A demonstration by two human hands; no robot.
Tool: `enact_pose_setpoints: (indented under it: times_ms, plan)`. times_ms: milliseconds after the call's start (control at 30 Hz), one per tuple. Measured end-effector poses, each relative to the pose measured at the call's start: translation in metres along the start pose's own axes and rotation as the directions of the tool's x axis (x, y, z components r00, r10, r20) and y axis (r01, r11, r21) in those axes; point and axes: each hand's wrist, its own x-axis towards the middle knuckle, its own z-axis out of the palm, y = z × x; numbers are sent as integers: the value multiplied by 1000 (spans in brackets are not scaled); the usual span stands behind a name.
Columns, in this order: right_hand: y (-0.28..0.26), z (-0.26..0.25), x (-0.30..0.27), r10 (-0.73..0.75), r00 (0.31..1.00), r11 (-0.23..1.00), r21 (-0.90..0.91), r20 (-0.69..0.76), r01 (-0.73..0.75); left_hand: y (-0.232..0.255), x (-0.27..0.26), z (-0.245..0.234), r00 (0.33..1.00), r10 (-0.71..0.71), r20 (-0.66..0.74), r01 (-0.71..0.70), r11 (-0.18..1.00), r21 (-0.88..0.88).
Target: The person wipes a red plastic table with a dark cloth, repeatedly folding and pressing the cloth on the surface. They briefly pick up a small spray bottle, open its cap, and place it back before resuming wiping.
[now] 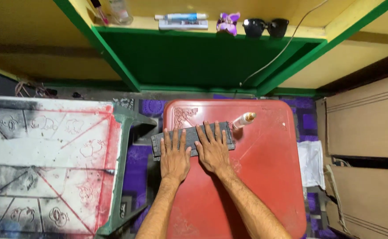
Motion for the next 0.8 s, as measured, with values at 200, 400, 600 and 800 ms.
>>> enact_pose_setpoints:
  times_ms: [200,400,600,800]
  plan:
    - [-5,13,-52,-15,1000,1000,-3,-20,14,16,-56,6,997,-31,-66,31,1000,-3]
    - [-8,9,-67,-61,993,998,14,-100,63,25,-70,7,982,-42,-185,43,999,0]
    - [-7,14,-34,22,1000,1000,-5,-17,-22,13,-30,4,991,-62,-120,59,998,-25]
    - [-2,14,17,32,999,999,19,-29,-32,0,22,1,995,-65,-80,63,998,-27]
